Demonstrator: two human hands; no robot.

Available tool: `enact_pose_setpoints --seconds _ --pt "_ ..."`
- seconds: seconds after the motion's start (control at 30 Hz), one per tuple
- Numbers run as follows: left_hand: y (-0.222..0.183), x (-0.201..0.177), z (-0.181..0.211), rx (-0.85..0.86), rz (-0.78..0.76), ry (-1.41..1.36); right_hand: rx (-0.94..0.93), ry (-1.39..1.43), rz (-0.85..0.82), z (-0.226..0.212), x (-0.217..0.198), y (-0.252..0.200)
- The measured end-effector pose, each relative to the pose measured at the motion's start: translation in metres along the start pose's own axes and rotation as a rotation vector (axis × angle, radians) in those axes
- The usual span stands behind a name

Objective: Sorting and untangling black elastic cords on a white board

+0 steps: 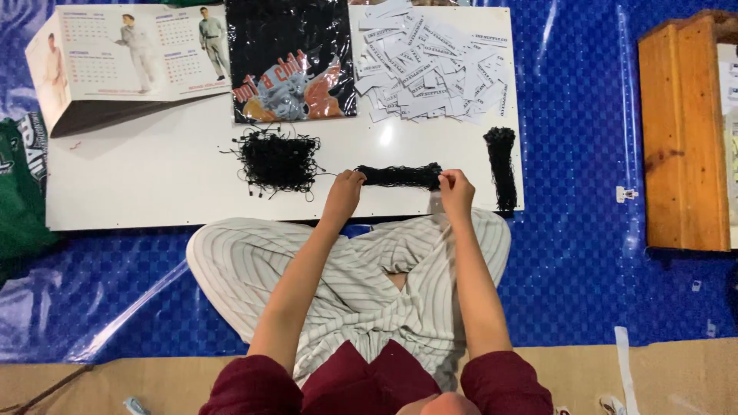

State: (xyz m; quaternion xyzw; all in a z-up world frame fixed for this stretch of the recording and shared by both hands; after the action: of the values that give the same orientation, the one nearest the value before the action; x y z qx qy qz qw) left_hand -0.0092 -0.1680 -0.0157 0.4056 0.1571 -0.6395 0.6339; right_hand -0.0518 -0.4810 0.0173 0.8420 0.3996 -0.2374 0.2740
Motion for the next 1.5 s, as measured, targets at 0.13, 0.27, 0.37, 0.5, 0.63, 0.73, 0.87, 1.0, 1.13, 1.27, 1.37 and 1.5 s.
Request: enact_pose_setpoints --seconds 0.13,0.27,0.37,0.5,0.63,0.73,0.87,1.0,1.13,1.27,1.37,1.5 --pt "0.01 -0.003 0.013 0.009 0.0 0.131 0.0 -0.064 0.004 -0.006 0.007 0.001" --pt "0.015 -0.013 0.024 -0.057 0.0 0.085 0.028 -0.09 -0.02 -0.011 0.011 0.001" --pt "0.016 -0.013 0.022 -0.076 -0.027 0.096 0.042 -0.093 -0.023 -0.009 0.01 0.001" --pt "0.023 -0.027 0.006 -0.129 -0.064 0.117 0.033 -0.073 -0.003 -0.017 0.002 0.001" --pt "0.032 -0.049 -0.043 -0.013 -0.038 0.254 0.018 -0.064 0.001 -0.015 0.004 -0.003" --pt "0.029 -0.059 -0.085 0.132 -0.027 0.479 0.031 -0.038 0.002 -0.012 0.006 -0.005" --pt "0.021 -0.076 -0.09 0.139 0.02 0.495 0.041 -0.026 0.011 -0.021 0.005 -0.008" --pt "0.023 -0.089 -0.05 0.24 0.159 0.533 0.025 -0.02 0.033 -0.029 -0.001 -0.012" --pt "0.019 -0.077 -0.057 0.215 0.19 0.525 0.025 -0.027 0.051 -0.034 -0.005 -0.013" --pt "0.012 -0.058 -0.065 0.26 0.16 0.464 0.0 -0.026 0.022 -0.038 -0.002 -0.016" --pt "0.001 -0.04 -0.054 0.284 0.211 0.294 -0.009 0.052 -0.032 -0.048 0.001 -0.026" --pt "-0.025 -0.027 -0.021 0.265 0.267 0.051 0.069 0.295 -0.215 -0.083 0.015 -0.067"
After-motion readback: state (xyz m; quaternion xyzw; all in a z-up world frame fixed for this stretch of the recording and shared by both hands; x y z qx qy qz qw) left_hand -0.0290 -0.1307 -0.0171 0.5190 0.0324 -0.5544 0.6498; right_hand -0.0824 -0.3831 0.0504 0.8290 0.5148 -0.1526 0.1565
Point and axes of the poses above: each hand's wrist, its own y-axis towards the middle knuckle, its own x-axis out of the palm, z = x × y, the point moved 2 cm from there along y, towards the middle knuckle, and after that the axes turned 15 degrees about z, right-handed, at the moved point
